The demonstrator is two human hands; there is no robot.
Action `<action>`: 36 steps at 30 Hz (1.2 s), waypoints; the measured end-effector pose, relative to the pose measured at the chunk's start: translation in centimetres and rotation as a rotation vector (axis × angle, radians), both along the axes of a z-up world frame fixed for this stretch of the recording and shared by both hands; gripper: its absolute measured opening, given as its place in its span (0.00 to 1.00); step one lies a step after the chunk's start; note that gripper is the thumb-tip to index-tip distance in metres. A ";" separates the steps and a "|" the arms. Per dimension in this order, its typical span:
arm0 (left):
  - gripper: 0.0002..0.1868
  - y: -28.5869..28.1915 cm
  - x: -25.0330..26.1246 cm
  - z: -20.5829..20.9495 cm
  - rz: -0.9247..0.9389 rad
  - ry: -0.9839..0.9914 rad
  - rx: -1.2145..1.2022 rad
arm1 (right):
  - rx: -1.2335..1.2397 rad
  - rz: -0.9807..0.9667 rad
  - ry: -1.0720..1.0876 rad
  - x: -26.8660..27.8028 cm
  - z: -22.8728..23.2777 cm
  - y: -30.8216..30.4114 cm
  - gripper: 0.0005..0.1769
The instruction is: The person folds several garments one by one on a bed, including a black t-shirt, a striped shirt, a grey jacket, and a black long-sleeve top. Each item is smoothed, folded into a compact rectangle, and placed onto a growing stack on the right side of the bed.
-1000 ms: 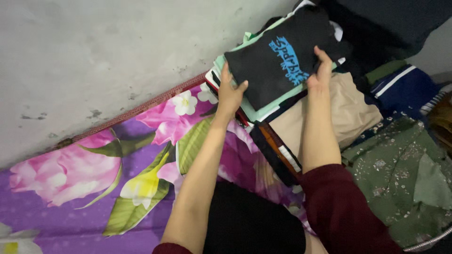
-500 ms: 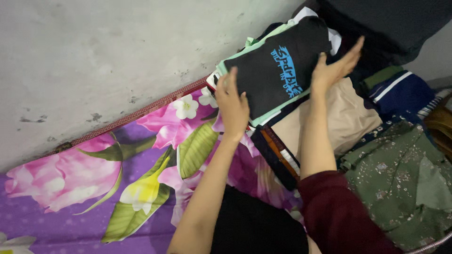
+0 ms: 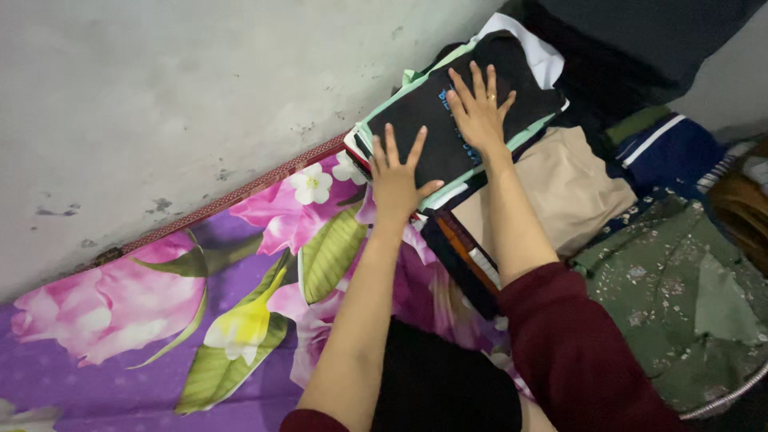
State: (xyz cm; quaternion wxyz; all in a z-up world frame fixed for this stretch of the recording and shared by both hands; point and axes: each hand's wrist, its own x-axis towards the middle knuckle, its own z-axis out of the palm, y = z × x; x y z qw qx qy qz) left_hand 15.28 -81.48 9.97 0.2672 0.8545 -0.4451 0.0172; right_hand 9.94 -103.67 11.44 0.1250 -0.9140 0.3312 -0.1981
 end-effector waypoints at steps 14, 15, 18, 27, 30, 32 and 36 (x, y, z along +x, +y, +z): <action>0.34 14.2 -0.3 0.0 0.158 0.160 -0.558 | 0.189 0.085 -0.482 -0.7 0.4 10.8 0.31; 0.35 15.6 -0.7 0.4 0.163 0.164 -0.560 | 0.198 0.111 -0.489 -0.6 0.3 12.3 0.32; 0.35 20.4 -1.7 1.1 0.205 0.153 -0.569 | 0.221 0.198 -0.500 -0.2 -0.2 17.7 0.33; 0.33 41.5 -4.8 -0.7 0.562 0.068 -0.663 | 0.358 0.641 -0.513 2.8 -1.1 38.9 0.33; 0.33 49.2 -7.1 -0.8 0.719 0.059 -0.700 | 0.485 0.767 -0.473 2.6 -0.7 47.1 0.34; 0.33 54.3 -8.8 -0.6 0.847 0.120 -0.698 | 0.572 0.825 -0.420 2.5 -0.6 52.3 0.35; 0.33 65.0 -13.3 -0.4 1.059 0.056 -0.753 | 0.817 1.010 -0.378 2.0 -1.3 62.3 0.35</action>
